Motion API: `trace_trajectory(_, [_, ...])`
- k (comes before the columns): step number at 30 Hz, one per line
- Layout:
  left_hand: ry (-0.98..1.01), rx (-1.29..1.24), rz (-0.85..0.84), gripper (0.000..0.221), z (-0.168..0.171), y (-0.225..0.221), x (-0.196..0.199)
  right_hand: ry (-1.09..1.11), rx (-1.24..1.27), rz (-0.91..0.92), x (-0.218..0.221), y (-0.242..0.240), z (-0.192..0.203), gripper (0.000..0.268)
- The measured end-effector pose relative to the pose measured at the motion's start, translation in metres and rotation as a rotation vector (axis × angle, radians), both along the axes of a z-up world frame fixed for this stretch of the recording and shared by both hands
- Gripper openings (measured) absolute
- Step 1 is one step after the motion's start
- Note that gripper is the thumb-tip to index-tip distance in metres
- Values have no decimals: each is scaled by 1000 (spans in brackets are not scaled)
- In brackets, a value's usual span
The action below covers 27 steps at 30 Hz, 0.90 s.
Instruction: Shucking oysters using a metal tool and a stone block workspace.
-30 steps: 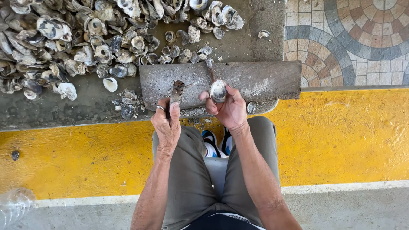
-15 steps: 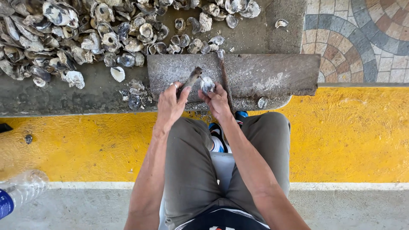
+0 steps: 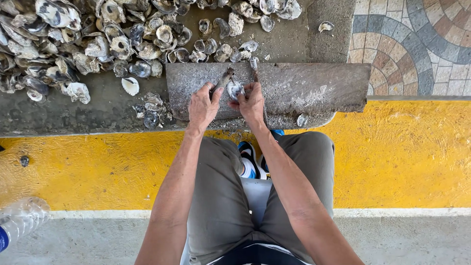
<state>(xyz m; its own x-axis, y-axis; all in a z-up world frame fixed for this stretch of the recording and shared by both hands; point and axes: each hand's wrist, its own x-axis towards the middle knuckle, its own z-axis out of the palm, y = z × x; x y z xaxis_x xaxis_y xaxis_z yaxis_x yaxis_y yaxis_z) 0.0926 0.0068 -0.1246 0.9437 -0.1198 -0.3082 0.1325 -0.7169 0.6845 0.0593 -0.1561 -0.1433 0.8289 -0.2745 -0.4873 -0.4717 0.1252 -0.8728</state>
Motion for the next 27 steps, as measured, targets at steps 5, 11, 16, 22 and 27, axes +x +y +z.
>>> trace_trajectory(5, [-84,71,-10,38,5,-7,-4,5,-48,79,-5,-15,12,32])
trace_trajectory(11, [-219,137,-84,40,10,-13,-20,-173,-950,245,-75,-32,32,38])
trace_trajectory(16, [-315,134,-130,43,-8,-16,-33,-213,-1190,182,-109,-36,-7,58])
trace_trajectory(22, [-162,177,-218,45,-19,-20,-24,93,-758,192,-105,-45,1,35])
trace_trajectory(27, [-122,215,-304,40,-16,-17,-10,-170,-676,143,-116,-56,27,33])
